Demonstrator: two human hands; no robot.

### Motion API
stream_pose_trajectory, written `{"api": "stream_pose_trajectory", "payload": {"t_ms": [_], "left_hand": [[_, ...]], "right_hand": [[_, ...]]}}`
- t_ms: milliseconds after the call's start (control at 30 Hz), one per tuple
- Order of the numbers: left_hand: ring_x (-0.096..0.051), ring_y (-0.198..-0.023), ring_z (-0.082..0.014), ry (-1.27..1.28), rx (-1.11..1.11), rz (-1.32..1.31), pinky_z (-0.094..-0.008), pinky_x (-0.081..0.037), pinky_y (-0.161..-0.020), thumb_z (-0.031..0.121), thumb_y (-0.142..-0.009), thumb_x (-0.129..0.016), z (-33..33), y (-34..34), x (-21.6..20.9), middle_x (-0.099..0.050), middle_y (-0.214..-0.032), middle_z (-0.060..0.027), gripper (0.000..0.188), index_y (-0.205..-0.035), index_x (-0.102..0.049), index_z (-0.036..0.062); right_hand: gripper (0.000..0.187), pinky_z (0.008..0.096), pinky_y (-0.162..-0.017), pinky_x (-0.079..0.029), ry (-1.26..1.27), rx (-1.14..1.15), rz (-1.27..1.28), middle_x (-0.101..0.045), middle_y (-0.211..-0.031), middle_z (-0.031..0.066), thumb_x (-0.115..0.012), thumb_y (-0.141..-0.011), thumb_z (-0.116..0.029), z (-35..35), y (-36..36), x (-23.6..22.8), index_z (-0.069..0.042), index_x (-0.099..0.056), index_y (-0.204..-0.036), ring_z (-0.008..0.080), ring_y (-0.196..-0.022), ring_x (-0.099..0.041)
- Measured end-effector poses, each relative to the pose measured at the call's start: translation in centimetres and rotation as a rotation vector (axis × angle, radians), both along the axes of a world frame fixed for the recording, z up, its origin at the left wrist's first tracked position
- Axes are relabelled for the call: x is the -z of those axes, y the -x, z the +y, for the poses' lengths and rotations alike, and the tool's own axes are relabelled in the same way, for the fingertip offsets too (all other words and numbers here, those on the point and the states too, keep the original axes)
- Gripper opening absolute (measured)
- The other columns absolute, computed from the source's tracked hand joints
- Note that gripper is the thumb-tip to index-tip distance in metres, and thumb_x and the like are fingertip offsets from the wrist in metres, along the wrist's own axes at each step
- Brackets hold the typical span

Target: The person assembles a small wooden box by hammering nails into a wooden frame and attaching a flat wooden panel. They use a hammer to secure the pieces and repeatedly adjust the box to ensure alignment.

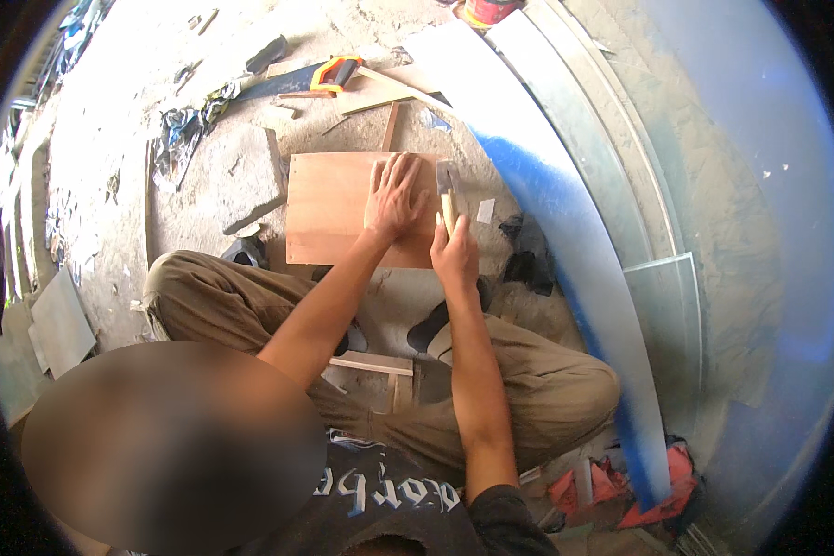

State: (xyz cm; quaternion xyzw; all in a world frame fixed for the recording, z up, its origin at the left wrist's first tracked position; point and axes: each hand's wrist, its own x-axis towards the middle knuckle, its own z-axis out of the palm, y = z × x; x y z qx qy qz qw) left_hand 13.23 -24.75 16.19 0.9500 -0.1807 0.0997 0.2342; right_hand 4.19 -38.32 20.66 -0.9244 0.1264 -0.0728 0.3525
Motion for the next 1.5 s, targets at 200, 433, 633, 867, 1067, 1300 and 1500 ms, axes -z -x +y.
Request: {"api": "stream_pose_trajectory", "payload": {"t_ms": [200, 433, 633, 867, 1067, 1300, 1500], "left_hand": [[-0.029, -0.146, -0.0289, -0.032, -0.080, 0.063, -0.0501, -0.017, -0.121, 0.037, -0.092, -0.057, 0.1, 0.0, 0.7, -0.037, -0.155, -0.0119, 0.062, -0.146, -0.043, 0.0095], [-0.026, -0.147, -0.0277, -0.017, -0.065, 0.120, -0.0502, -0.014, -0.122, 0.040, -0.093, -0.054, -0.3, 0.0, -0.2, -0.034, -0.156, -0.0116, 0.064, -0.148, -0.040, 0.0093], [-0.029, -0.146, -0.0292, 0.017, -0.081, 0.077, -0.0510, -0.016, -0.121, 0.035, -0.090, -0.061, 0.0, -0.2, 0.2, -0.038, -0.154, -0.0120, 0.064, -0.146, -0.043, 0.0100], [-0.029, -0.145, -0.0293, 0.008, -0.057, 0.084, -0.0512, -0.015, -0.121, 0.036, -0.091, -0.059, -0.1, -0.1, 0.1, -0.037, -0.154, -0.0122, 0.063, -0.146, -0.043, 0.0101], [-0.030, -0.145, -0.0295, -0.031, -0.077, 0.065, -0.0512, -0.015, -0.121, 0.036, -0.092, -0.058, -0.1, -0.3, 0.1, -0.037, -0.154, -0.0125, 0.062, -0.146, -0.043, 0.0098], [-0.030, -0.145, -0.0299, -0.003, -0.067, 0.071, -0.0510, -0.015, -0.121, 0.034, -0.091, -0.058, -0.2, -0.3, -0.3, -0.038, -0.154, -0.0126, 0.062, -0.146, -0.043, 0.0093], [-0.030, -0.145, -0.0299, 0.000, -0.077, 0.068, -0.0513, -0.015, -0.121, 0.035, -0.091, -0.058, -0.1, -0.1, -0.2, -0.039, -0.153, -0.0129, 0.061, -0.145, -0.044, 0.0089]], "right_hand": [[0.029, 0.0536, -0.059, -0.048, -0.124, 0.005, -0.176, -0.063, -0.080, 0.0297, -0.059, -0.096, -0.025, 1.5, -0.7, -3.5, 0.002, -0.050, -0.105, 0.0505, -0.075, -0.062], [0.031, 0.0541, -0.062, -0.049, -0.034, 0.038, 0.050, -0.064, -0.082, 0.0321, -0.057, -0.097, -0.025, 0.5, -0.2, -0.9, 0.003, -0.049, -0.108, 0.0508, -0.081, -0.063], [0.032, 0.0559, -0.064, -0.049, -0.131, 0.058, -0.025, -0.063, -0.082, 0.0330, -0.054, -0.099, -0.029, 1.1, -0.8, -2.9, 0.002, -0.047, -0.102, 0.0523, -0.080, -0.062], [0.030, 0.0543, -0.060, -0.047, -0.024, -0.002, 0.020, -0.061, -0.074, 0.0302, -0.058, -0.097, -0.027, -0.1, -1.3, -1.1, 0.001, -0.047, -0.098, 0.0513, -0.075, -0.061], [0.024, 0.0500, -0.054, -0.045, -0.155, 0.018, -0.258, -0.060, -0.069, 0.0277, -0.057, -0.099, -0.021, 0.8, -2.4, -4.7, 0.001, -0.046, -0.097, 0.0504, -0.067, -0.060], [0.036, 0.0585, -0.065, -0.049, -0.047, 0.055, 0.142, -0.062, -0.078, 0.0329, -0.054, -0.098, -0.034, -0.6, -0.7, 0.0, 0.001, -0.047, -0.099, 0.0524, -0.079, -0.062], [0.035, 0.0564, -0.061, -0.048, -0.050, 0.047, 0.056, -0.062, -0.074, 0.0313, -0.056, -0.098, -0.033, 0.0, -0.8, -1.4, 0.001, -0.048, -0.096, 0.0517, -0.075, -0.062]]}}
